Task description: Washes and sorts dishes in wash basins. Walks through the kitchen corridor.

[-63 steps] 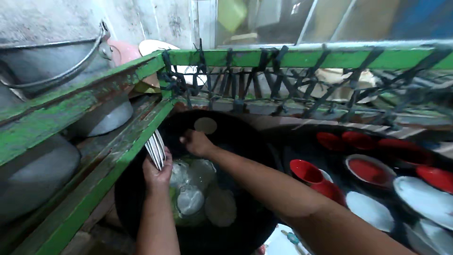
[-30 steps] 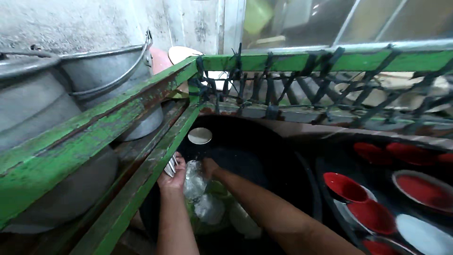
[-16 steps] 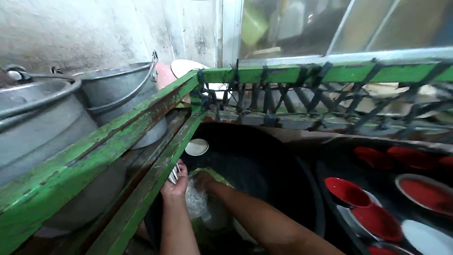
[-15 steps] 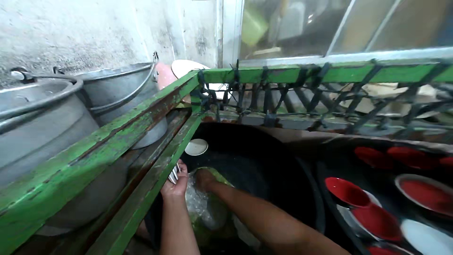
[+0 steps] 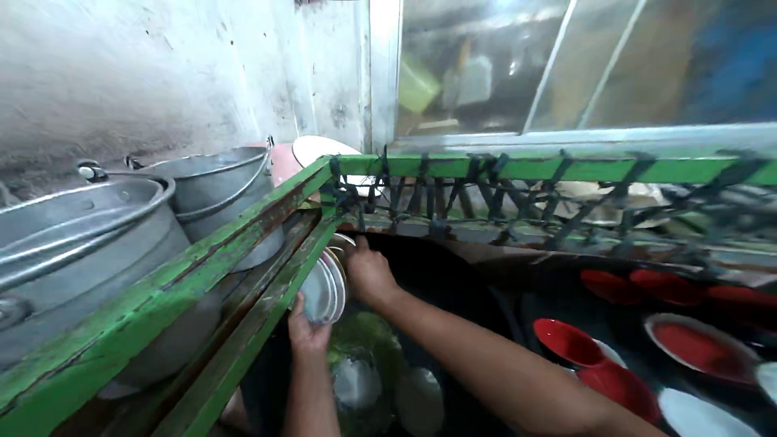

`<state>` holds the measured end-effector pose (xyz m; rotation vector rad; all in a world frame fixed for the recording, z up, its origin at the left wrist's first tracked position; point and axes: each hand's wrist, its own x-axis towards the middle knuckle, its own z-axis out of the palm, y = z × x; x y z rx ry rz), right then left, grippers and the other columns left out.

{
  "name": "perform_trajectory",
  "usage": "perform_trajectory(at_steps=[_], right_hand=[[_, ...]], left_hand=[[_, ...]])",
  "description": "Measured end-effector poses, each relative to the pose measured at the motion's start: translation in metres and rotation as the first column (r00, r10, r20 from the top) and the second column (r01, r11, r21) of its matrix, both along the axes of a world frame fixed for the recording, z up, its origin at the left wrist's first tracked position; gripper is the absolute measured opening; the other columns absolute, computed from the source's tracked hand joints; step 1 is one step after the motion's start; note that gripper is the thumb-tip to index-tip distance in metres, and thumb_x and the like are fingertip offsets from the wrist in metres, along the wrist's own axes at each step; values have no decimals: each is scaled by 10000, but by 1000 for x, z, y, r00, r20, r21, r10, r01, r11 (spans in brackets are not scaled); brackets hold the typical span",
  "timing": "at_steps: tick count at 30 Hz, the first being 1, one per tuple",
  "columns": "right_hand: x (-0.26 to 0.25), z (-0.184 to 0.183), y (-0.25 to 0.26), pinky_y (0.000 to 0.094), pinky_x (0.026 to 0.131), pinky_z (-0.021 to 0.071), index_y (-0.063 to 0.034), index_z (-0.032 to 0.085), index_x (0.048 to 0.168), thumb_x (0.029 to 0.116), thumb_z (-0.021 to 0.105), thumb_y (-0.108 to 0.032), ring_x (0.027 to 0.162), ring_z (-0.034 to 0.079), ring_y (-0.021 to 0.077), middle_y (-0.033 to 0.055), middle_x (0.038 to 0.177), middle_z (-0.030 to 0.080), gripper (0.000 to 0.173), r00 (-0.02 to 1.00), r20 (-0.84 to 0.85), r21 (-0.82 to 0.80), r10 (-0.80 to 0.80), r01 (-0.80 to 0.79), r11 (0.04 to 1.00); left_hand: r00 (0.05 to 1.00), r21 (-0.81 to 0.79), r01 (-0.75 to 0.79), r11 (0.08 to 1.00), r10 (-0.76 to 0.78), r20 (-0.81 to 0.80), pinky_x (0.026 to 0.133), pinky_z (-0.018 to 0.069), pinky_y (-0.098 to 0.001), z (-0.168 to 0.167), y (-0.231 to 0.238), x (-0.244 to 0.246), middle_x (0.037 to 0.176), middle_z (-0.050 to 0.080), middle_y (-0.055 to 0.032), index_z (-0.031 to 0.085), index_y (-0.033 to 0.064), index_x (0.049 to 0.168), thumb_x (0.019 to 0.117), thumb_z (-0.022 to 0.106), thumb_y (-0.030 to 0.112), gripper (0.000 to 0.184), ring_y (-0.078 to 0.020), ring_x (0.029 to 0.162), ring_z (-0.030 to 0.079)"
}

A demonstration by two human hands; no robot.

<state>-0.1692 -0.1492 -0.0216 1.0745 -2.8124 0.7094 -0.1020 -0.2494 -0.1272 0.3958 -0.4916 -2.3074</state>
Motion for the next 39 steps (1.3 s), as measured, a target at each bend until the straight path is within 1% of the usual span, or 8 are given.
perform_trajectory(at_steps=[12,20,24,27,31,34,37,39], right_hand=[[18,-10,-1,493,770,608,47,637,1255,993,589,-17,1020,678,424,288,1397,508,274,974,-217,-18,70,-76,997],[16,4,-2,580,856,578,-87,588,1381,960,663,-120,1008,682,436,274,1359,549,428,989,102,17,105,-108,994],[8,1,-3,629,856,562,-229,385,1554,921,723,-170,1047,675,444,266,1330,582,719,945,225,-55,236,-230,972],[4,-3,-8,632,916,537,-194,237,1627,1018,618,-281,1104,666,435,257,1291,623,723,908,293,-67,300,-294,954],[-8,-7,-12,649,945,516,-45,411,1504,945,683,-126,1151,643,461,290,1242,642,627,895,410,-124,175,-136,983],[-11,-10,2,620,889,550,-63,466,1483,986,632,-100,1103,662,456,256,1301,624,525,986,115,-79,124,-116,990],[-22,-25,20,556,739,600,-106,551,1430,979,630,-35,1004,682,451,242,1246,640,463,919,-357,-59,167,-200,978],[-22,-20,33,562,765,593,-109,542,1442,985,628,-50,1002,689,443,237,1246,646,469,935,-323,-43,148,-171,984]], left_hand=[[996,92,3,996,5,-90,771,629,-439,-5,4,0,1033,699,-81,553,124,1221,1098,345,386,356,-214,948,720],[998,57,-26,998,29,-62,751,624,-393,-11,0,-2,1003,695,-61,557,127,1200,1099,358,362,324,-175,913,713],[994,30,-3,1000,6,-111,730,621,-394,-16,-4,-1,1005,688,-51,549,134,1209,1103,318,380,353,-166,903,709],[997,76,-44,996,49,-62,707,606,-413,-13,-3,2,989,659,-59,532,131,1187,1082,322,367,333,-178,887,689],[998,-86,-67,994,65,-27,756,595,-533,-12,-12,9,1029,659,-75,537,129,1193,1078,316,373,350,-232,951,684],[996,-220,-84,972,92,24,798,599,-536,-5,-17,22,1054,664,-84,535,95,1211,1086,334,320,326,-245,965,685],[981,-210,-142,967,166,102,843,606,-430,6,-11,26,1068,656,-81,524,77,1226,1103,379,248,256,-192,986,677],[958,-254,-138,957,194,210,863,592,-426,3,-15,23,1124,638,-105,507,52,1287,1094,410,198,261,-196,1015,661]])
